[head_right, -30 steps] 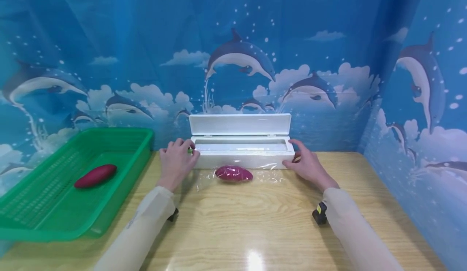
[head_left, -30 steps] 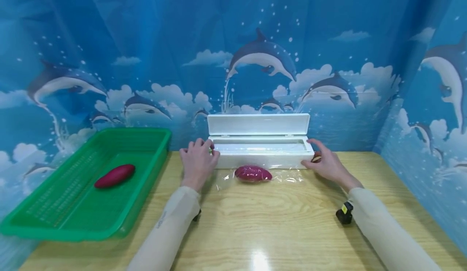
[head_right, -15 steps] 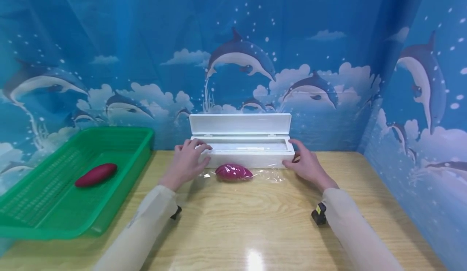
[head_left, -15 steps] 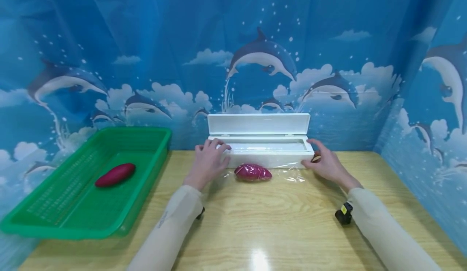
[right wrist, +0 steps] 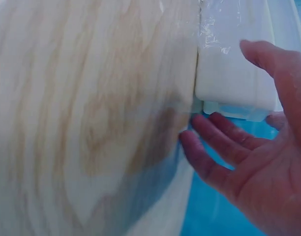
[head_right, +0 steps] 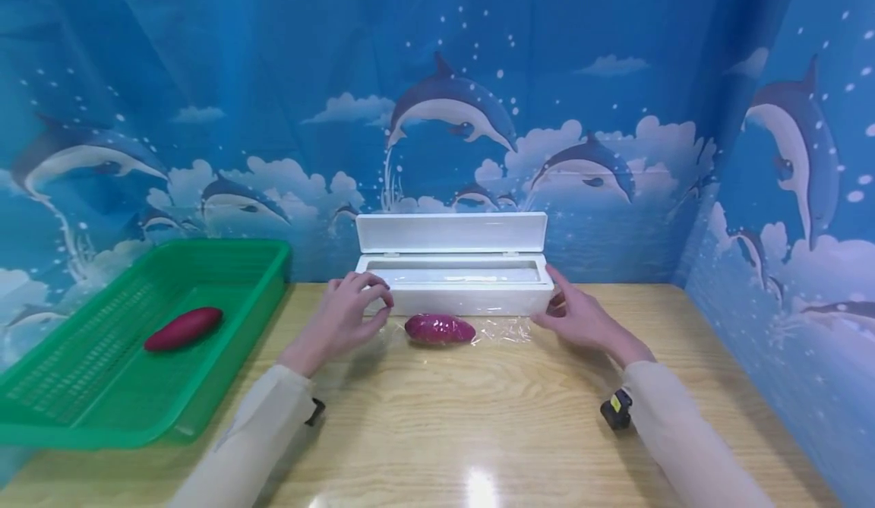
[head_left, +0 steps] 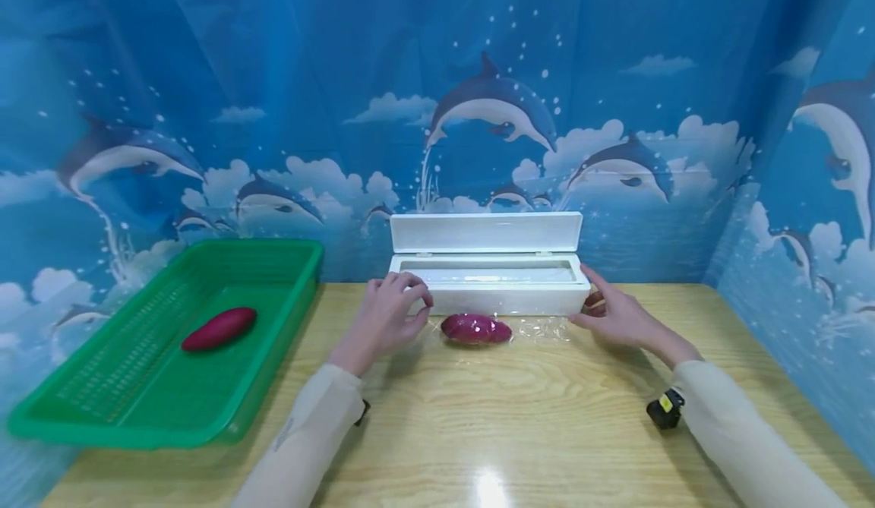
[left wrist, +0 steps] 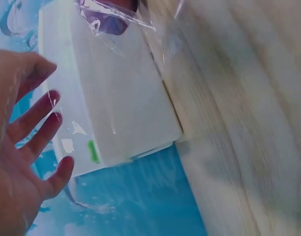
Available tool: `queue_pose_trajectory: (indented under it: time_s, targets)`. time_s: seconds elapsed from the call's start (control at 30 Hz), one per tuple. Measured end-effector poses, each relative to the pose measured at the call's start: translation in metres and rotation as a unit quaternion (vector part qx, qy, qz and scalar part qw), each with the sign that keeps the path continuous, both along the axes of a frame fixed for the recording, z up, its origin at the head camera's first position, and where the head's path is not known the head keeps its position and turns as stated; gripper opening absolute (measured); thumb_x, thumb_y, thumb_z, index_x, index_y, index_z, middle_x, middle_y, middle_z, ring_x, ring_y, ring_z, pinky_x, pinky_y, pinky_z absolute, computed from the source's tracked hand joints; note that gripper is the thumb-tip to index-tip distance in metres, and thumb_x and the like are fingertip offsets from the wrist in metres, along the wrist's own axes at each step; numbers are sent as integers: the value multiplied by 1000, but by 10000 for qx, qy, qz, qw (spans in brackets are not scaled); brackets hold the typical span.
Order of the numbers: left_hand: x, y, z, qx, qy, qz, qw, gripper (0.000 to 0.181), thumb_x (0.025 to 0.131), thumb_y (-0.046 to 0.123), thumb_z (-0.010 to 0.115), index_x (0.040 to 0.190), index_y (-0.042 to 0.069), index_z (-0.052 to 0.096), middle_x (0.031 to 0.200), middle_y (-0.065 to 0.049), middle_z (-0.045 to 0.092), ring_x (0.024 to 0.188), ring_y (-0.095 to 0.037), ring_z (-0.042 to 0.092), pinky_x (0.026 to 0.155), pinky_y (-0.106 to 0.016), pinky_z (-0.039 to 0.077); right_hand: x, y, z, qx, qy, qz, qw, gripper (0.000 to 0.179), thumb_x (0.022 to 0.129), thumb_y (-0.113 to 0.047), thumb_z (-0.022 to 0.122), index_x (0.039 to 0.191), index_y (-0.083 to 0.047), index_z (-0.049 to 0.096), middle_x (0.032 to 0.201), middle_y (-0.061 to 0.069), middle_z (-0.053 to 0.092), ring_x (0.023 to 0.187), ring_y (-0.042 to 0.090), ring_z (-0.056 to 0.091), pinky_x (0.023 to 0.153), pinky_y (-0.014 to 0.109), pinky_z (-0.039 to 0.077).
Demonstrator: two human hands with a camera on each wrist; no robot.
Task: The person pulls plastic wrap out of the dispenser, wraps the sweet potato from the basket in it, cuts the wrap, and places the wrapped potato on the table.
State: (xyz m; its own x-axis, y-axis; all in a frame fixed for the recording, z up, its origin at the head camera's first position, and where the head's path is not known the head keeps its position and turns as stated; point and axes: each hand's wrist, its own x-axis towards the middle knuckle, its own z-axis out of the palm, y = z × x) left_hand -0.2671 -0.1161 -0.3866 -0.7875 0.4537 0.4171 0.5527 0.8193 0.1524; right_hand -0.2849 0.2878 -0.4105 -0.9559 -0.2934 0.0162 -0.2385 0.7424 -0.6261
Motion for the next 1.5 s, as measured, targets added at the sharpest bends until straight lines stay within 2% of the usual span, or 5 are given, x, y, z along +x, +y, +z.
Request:
queue_pose_trajectory:
  time_s: [0.37,0.63,1.1,1.3,1.5]
  targets:
    - [32,-1,-6,-789,-982,-283,9916,9,91,29,75,98,25,73,120,-1,69,118,-24,60,107,-65,43,29,12,4,1198,646,524,9893,111,84,-36,83,161,5,14,137,42,50,121,54,55,99,67,49]
    - [29,-7,5,18,-876,-133,9961,14,92,38,75,88,24,74,111,0,73,107,-22,66,96,-49,52,52,-11,13,1075,1328,347,9847,38,97,-20,69,128,0,66,117,20,71,103,36,68,86,54,58]
    - [21,57,-13,-636,-1168,-999,9861,41,92,33,77,131,29,67,129,-1,68,113,-19,65,101,-39,54,45,-54,-4,1121,1095,1141,9810,38,92,-12,72,128,-3,66,108,13,74,92,25,70,84,45,60]
    - [21,60,-17,-270,-1500,-956,9837,34,97,33,70,131,30,69,126,4,71,110,-13,68,98,-32,57,48,-58,7,-211,411,317,9984,35,92,-5,67,127,0,64,88,5,70,75,11,63,65,26,56]
    - [22,61,-17,140,-1974,-964,9755,33,102,36,63,133,31,68,121,5,67,102,-10,62,90,-27,56,53,-69,24,-1931,-553,-145,9795,44,98,-15,67,136,4,56,121,24,70,105,33,71,81,39,63]
